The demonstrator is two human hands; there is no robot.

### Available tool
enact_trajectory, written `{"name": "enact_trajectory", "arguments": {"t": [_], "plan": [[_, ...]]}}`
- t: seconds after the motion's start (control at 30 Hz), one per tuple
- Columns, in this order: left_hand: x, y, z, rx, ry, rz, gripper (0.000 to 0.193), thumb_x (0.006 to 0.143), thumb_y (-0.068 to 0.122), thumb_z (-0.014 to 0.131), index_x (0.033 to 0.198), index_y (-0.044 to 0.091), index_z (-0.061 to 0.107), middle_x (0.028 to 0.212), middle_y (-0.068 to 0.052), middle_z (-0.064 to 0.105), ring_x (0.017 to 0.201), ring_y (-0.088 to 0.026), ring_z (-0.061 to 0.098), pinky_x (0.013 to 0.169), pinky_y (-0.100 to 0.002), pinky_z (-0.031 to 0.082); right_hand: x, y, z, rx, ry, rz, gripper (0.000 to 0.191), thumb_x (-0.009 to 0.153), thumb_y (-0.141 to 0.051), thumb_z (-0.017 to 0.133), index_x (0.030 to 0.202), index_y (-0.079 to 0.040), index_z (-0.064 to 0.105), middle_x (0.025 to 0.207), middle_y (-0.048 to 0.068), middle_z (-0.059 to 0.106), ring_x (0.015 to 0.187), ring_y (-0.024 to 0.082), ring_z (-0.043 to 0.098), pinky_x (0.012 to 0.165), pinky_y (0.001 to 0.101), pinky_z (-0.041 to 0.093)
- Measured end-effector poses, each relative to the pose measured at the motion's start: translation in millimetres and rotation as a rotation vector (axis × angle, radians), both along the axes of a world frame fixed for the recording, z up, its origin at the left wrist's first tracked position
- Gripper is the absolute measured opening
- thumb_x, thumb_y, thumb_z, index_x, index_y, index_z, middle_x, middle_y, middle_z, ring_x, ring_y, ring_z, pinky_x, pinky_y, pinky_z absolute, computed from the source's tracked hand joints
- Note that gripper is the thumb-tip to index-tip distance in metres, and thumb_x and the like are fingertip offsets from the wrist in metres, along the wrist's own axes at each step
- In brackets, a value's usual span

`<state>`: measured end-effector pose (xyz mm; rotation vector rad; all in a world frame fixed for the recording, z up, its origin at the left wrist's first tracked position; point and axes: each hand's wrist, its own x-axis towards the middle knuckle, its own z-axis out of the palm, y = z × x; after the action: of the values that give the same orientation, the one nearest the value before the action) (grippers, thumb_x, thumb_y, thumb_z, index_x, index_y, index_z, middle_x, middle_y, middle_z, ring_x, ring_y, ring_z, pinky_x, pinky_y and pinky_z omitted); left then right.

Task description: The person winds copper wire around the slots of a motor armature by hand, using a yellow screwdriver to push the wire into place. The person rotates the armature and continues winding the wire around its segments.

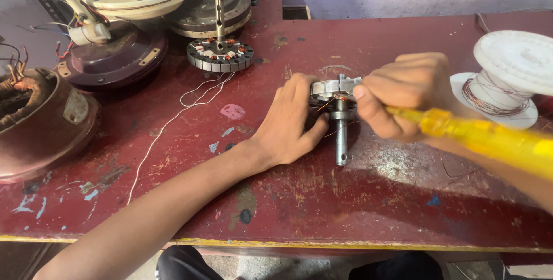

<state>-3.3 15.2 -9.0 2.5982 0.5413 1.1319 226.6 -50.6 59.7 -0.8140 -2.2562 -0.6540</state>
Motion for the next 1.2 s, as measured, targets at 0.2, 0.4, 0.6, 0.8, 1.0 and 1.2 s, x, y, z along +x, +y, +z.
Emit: {"name": "enact_trajectory", "arguments": {"t": [0.2,0.4,0.6,0.8,1.0,1.2], "plan": [[0,0,-1,-0.002,0.012,0.005,0.055,0.087,0.019,0.066,0.131,-0.002,0.041,0.115,-0.023,0.050,0.106,-0.041,0.051,0.093,-0.049,0.040,-16,-13,0,0.130,-0.237,0.016,0.029,0.090,-0.015,0.065,0.063,-0.011,0.056,0.051,0.002,0.055,0.043,0.018,0.053,0.045,0.0339,0.043],[0,0,-1,-0.002,-0.004,0.006,0.057,0.087,0.018,0.066,0.133,-0.003,0.041,0.117,-0.024,0.050,0.108,-0.042,0.051,0.094,-0.049,0.040,-21,-13,-5,0.095,-0.216,0.010,0.028,0.090,-0.016,0.064,0.063,-0.011,0.058,0.049,0.000,0.055,0.041,0.016,0.053,0.043,0.0329,0.042],[0,0,-1,-0.013,0.014,0.005,0.055,0.087,0.018,0.065,0.132,-0.002,0.042,0.117,-0.024,0.051,0.108,-0.041,0.052,0.095,-0.050,0.040,-10,-13,1,-0.205,0.127,-0.115,0.046,0.105,-0.019,0.057,0.059,-0.014,0.058,0.045,0.000,0.050,0.038,0.013,0.047,0.040,0.0326,0.034],[0,1,-3,0.020,-0.024,-0.002,0.058,0.086,0.019,0.066,0.133,-0.004,0.041,0.118,-0.025,0.050,0.110,-0.043,0.051,0.096,-0.049,0.040,-31,-25,-12,0.055,-0.214,-0.186,0.045,0.100,-0.021,0.059,0.056,-0.012,0.059,0.042,-0.001,0.051,0.033,0.013,0.049,0.035,0.0304,0.037],[0,1,-2,0.004,0.021,0.022,0.057,0.086,0.019,0.066,0.131,-0.003,0.042,0.116,-0.025,0.050,0.108,-0.042,0.051,0.095,-0.049,0.040,-31,-25,-5,-0.039,-0.151,-0.141,0.045,0.101,-0.017,0.058,0.056,-0.010,0.061,0.041,0.000,0.052,0.030,0.012,0.047,0.030,0.0295,0.033],[0,-2,2,-0.012,-0.010,-0.027,0.054,0.087,0.017,0.065,0.133,-0.001,0.042,0.119,-0.023,0.051,0.111,-0.040,0.053,0.098,-0.049,0.041,-20,-27,13,-0.512,0.266,-0.190,0.045,0.102,-0.017,0.054,0.060,-0.003,0.063,0.037,0.002,0.048,0.026,0.012,0.043,0.029,0.0324,0.026]]}}
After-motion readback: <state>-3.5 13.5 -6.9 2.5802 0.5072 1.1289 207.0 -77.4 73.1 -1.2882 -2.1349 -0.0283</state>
